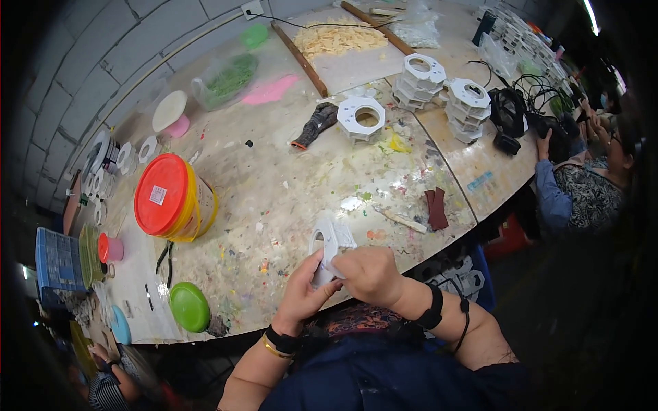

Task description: Cleaning and trimming excess material from molded plastic parts at a manufacturing workbench.

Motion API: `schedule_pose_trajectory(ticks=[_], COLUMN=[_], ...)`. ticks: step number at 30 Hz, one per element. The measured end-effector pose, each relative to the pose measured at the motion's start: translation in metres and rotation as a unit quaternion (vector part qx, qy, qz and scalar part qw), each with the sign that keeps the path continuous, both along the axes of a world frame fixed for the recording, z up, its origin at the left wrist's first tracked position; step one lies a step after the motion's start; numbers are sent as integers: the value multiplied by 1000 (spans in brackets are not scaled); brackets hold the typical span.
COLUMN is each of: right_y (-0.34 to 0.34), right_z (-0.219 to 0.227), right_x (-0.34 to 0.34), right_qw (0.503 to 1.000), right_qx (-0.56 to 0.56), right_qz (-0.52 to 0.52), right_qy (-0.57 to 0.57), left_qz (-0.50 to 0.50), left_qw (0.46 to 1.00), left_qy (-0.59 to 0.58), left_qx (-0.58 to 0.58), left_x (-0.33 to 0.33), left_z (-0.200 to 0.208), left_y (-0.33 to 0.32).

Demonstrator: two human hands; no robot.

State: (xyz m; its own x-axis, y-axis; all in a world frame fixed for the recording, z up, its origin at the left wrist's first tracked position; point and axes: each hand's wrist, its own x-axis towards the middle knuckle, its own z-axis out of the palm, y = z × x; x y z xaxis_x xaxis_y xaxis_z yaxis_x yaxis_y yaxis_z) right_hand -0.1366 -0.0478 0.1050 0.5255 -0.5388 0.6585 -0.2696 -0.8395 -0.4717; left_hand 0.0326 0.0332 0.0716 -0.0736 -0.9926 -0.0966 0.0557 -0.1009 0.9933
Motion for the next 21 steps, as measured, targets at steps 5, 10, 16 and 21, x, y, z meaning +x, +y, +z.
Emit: schedule_pose_trajectory(ticks=[5, 10, 16, 21], right_y=[-28, -25, -7, 8], right_z=[-6, 9, -22, -44], right_x=[-15, -21, -50, -94], right_qw=[978, 914, 901, 884], right_qx=[125, 352, 390, 398], right_qz=[-167, -132, -160, -224], right_qy=[-28, -151, -105, -97], left_qz=[2, 36, 10, -29], left_qw=[998, 952, 875, 810], left_qy=[-38, -235, -384, -481], left_qx=[-41, -192, -296, -335], left_x=[1, 9, 16, 7], left_z=[3, -3, 10, 18], left_y=[8, -4, -50, -144])
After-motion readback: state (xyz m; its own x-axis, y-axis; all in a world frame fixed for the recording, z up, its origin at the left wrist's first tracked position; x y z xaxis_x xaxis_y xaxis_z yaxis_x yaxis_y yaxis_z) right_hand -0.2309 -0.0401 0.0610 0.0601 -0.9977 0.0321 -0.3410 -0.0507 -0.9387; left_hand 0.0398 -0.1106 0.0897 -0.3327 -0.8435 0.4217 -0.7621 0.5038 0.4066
